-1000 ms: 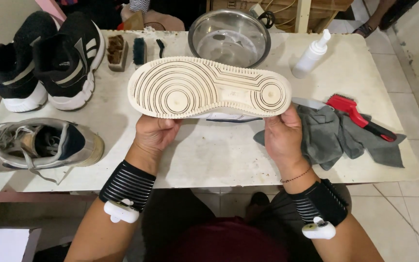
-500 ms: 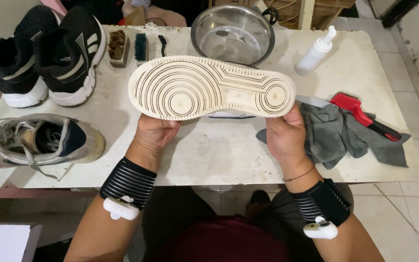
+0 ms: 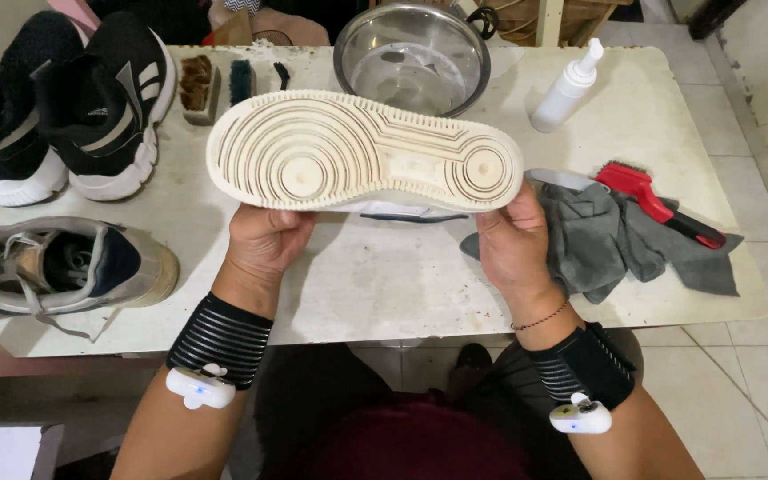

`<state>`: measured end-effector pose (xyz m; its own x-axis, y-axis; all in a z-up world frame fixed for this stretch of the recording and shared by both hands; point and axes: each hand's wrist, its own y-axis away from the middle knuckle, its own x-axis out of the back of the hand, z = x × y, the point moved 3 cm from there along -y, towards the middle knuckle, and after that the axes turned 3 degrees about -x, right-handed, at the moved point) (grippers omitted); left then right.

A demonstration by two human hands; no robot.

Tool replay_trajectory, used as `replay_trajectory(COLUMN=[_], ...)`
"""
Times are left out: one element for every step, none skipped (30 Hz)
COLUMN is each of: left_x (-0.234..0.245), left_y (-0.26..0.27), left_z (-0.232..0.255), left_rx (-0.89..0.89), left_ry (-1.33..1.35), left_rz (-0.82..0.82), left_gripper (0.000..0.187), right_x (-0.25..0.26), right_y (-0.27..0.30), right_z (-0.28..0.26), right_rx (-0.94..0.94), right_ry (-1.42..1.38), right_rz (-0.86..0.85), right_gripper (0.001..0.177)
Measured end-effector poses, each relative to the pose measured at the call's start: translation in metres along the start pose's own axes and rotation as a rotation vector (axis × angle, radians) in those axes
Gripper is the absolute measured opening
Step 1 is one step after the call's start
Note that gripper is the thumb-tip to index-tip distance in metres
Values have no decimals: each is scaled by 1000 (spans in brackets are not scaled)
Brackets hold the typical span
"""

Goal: The person cleans a white Nike sneaker by brushing the interior and exterior with a brush and wiping with a cloth. They rotate the shoe to access different areas, including the sole, and inspect the cleaned surfaces.

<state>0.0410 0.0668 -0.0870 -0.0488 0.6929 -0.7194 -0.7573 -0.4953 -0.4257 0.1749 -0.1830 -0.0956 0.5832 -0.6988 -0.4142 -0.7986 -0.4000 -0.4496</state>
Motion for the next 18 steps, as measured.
replay_trajectory(left_x=[0, 0, -4, -7, -9, -13, -16, -19, -8, 4, 16, 18, 21, 23, 24, 24, 25, 15], left_y=[0, -1, -2, -2, -3, -3, -2, -2, -1, -1, 0, 2, 4, 5, 4, 2, 0, 2], left_z=[-1, -1, -2, -2, -1, -3, -4, -5, -10, -15, -21, -22, -23, -24, -23, -21, -20, -16], left_rx=[-2, -4, -3, -13, -24, -24, -24, -25, -25, 28, 82, 83, 95, 106, 106, 91, 77, 78], left_ry=[-9, -18, -19, -118, -220, -223, -248, -272, -275, -296, -316, -318, -343, -368, -371, -391, -409, -410], left_rz=[-4, -8, -9, 11, 32, 33, 49, 65, 67, 91, 115, 118, 119, 120, 120, 119, 118, 120], left_gripper=[76, 76, 76, 78, 84, 84, 90, 97, 97, 100, 103, 103, 106, 108, 108, 108, 108, 108], right_x=[-4, -7, -5, -3, -2, 1, 4, 7, 9, 12, 14, 12, 9, 6, 0, -7, -13, -19], right_y=[1, 1, 2, 3, 4, 4, 5, 6, 6, 6, 7, 7, 6, 6, 6, 6, 7, 6], right_z=[-2, -4, -1, 3, 9, 12, 16, 20, 22, 24, 26, 23, 20, 18, 11, 5, -2, -5], right_rx=[3, 5, 6, -41, -90, -91, -123, -155, -157, -186, -215, -218, -222, -227, -227, -238, -250, -252], right_ry=[1, 1, 1, -10, -24, -27, -34, -40, -43, -44, -44, -46, -53, -60, -63, -64, -64, -65], right_rz=[-27, -54, -53, -55, -58, -58, -41, -23, -24, -14, -3, -3, -7, -12, -13, -19, -24, -24], right_gripper=[46, 53, 53, 59, 65, 65, 65, 65, 65, 66, 67, 67, 70, 72, 72, 70, 68, 68])
